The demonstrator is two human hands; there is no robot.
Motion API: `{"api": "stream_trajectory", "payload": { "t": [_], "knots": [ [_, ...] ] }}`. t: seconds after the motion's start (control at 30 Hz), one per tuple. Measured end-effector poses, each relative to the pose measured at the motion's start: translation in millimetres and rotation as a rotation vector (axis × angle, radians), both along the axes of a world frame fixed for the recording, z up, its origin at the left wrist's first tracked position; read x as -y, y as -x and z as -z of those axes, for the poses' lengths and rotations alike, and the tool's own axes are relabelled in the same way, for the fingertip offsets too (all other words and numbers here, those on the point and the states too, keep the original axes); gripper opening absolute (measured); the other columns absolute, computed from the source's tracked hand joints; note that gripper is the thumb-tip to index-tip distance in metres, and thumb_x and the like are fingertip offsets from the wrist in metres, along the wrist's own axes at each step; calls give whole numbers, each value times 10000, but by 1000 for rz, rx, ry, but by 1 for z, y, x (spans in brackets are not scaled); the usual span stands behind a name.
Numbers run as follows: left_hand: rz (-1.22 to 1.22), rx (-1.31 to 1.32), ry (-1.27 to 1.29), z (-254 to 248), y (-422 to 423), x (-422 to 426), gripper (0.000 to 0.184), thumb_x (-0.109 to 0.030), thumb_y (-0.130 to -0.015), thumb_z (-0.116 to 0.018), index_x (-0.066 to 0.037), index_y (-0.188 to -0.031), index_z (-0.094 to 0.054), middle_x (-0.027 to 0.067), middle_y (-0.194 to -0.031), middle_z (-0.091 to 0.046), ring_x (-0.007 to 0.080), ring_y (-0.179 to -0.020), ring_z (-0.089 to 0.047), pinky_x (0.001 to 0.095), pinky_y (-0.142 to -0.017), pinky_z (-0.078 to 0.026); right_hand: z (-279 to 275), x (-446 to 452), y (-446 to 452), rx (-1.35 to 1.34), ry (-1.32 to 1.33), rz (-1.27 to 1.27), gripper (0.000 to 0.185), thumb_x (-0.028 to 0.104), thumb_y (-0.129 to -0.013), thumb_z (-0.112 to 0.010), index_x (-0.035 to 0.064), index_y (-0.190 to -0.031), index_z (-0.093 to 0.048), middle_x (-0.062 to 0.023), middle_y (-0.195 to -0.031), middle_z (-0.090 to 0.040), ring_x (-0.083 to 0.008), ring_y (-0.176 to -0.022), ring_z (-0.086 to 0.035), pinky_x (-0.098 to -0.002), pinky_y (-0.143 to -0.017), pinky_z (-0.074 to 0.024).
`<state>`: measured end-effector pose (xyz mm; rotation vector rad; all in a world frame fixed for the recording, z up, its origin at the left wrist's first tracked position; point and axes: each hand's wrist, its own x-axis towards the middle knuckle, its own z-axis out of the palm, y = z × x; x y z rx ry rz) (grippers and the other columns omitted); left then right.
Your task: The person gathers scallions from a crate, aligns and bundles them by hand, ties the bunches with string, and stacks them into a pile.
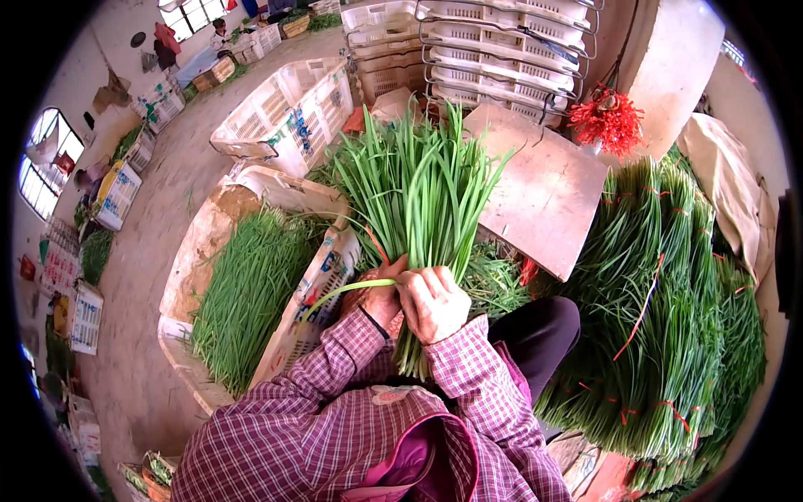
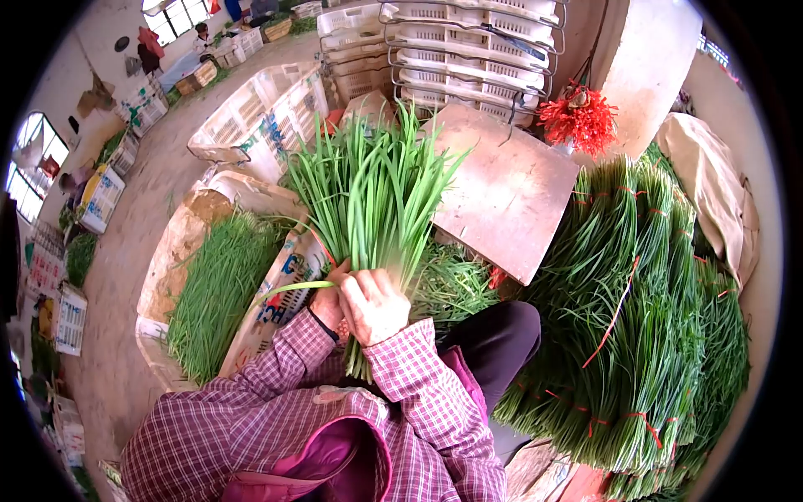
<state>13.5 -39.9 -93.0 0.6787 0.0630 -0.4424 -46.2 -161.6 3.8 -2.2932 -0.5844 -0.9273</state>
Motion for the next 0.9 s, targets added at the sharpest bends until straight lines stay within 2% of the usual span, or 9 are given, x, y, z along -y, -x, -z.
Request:
{"api": "stream_trajectory", "payload": {
  "t": [0.03,0.1,0.2,0.3,0.47,0.57,0.6,0.67,0.9],
  "knots": [
    [-13,16,-174,-5,-2,-2,308,-290,-1001,-369,-81,-1173,-515,26,-871,-553,149,-799,-561,278,-754,-492,2,-3,1,-18,-18,-37,166,54,-749,-652,56,-903,-590,-58,-825,-586,-233,-718,-545,-310,-663,-468],
    [-49,106,-106,-15,6,-6,254,-265,-901,-595,-55,-1044,-588,5,-831,-535,127,-747,-538,287,-697,-464,3,-7,0,-57,-131,-128,148,37,-750,-647,44,-882,-579,-71,-816,-582,-252,-719,-538,-328,-657,-463],
    [41,27,58,6,-7,-9,312,-246,-894,-605,-30,-1114,-555,20,-844,-522,104,-799,-513,281,-735,-451,5,-16,3,-332,-599,-336,90,55,-865,-601,17,-924,-545,-62,-790,-562,-181,-725,-552,-281,-671,-453],
    [-330,513,955,-58,36,69,426,-249,-924,-574,40,-1212,-454,103,-1139,-518,105,-911,-539,238,-831,-457,-38,-19,13,-417,-788,-603,90,68,-898,-574,18,-960,-533,-23,-805,-549,-108,-702,-513,-246,-663,-434],
    [-93,283,-256,-54,-20,-14,456,-411,-884,-582,-35,-1141,-590,75,-1111,-630,177,-964,-612,339,-882,-497,-56,49,11,-536,-764,-571,54,45,-868,-560,23,-902,-524,-40,-821,-595,-102,-729,-535,-231,-672,-440],
    [-89,99,-139,-36,-62,-33,395,-319,-827,-675,-49,-1110,-616,67,-1041,-653,184,-916,-628,351,-846,-520,-6,116,0,-579,-886,-150,158,134,-853,-600,7,-946,-589,-44,-747,-618,-105,-576,-513,-253,-567,-471],
    [-82,119,-181,-47,-65,-34,378,-272,-809,-700,-56,-1105,-611,60,-1026,-654,180,-888,-632,345,-804,-537,20,141,-6,-549,-603,106,221,202,-847,-628,32,-985,-604,-69,-753,-636,-161,-585,-567,-291,-586,-496],
    [-102,129,-114,-67,-60,-27,376,-222,-783,-728,-51,-1095,-609,50,-1004,-654,177,-863,-631,333,-766,-544,30,141,-1,-490,86,718,463,350,-832,-656,10,-1134,-566,-209,-1034,-635,-317,-950,-621,-413,-831,-488],
    [-11,198,-169,-62,-63,-9,352,-204,-856,-646,-7,-1142,-591,74,-1120,-621,162,-995,-596,322,-884,-487,45,68,-26,-848,-749,-239,1109,579,-703,-719,-81,-1411,-177,-328,-1382,-343,-372,-1304,-362,-412,-1086,-306]
  ]
}}
